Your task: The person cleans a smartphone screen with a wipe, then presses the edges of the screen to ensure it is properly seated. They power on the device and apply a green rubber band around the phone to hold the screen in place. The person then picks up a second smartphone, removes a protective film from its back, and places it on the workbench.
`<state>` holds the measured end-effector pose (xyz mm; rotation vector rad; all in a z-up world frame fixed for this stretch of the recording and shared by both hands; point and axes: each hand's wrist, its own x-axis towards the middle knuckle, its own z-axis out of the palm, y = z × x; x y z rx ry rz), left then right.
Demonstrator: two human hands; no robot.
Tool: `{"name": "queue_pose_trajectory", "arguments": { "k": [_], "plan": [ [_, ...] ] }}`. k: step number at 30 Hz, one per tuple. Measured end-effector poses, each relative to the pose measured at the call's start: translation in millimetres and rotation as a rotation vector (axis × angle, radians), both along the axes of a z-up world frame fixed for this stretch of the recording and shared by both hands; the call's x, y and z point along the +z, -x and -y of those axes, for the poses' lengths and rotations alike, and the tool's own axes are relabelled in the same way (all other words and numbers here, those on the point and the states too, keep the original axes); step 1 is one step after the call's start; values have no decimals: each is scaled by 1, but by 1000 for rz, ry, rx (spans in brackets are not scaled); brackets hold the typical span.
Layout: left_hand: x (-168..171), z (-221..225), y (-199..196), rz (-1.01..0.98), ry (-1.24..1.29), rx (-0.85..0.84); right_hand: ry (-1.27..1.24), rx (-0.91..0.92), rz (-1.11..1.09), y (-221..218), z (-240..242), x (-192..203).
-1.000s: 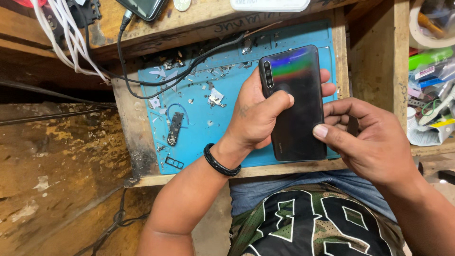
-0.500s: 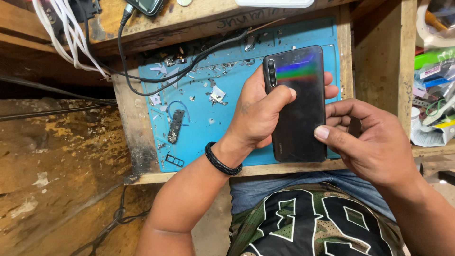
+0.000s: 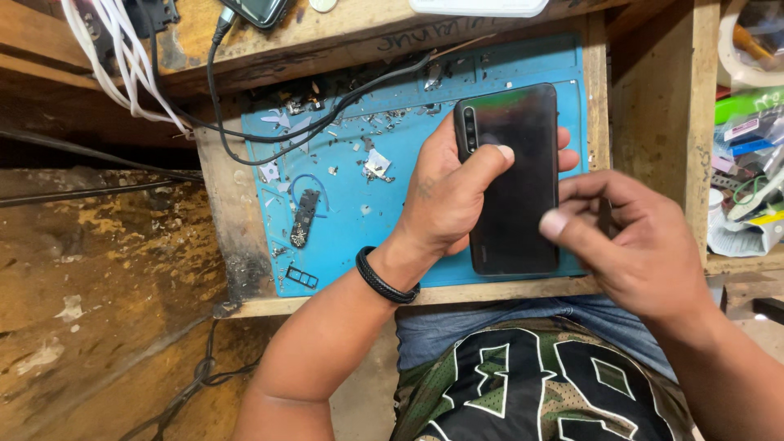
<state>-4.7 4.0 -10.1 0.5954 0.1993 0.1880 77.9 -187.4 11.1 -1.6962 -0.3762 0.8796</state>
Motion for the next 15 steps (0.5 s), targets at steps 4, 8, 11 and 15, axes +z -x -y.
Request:
{"name": "queue_pose_trajectory", "arguments": {
  "k": [4, 8, 11, 15],
  "plan": [
    [-1, 4, 0, 0, -109, 27, -222, -134, -182, -14, -4, 12],
    [1, 6, 2, 33, -236, 66, -228, -220, -124, -22, -10, 14],
    [4, 4, 4, 25, -264, 66, -163, -154, 242, -16, -11, 16],
    [6, 6, 3, 54, -248, 63, -190, -157, 419, -14, -27, 26]
  ]
}}
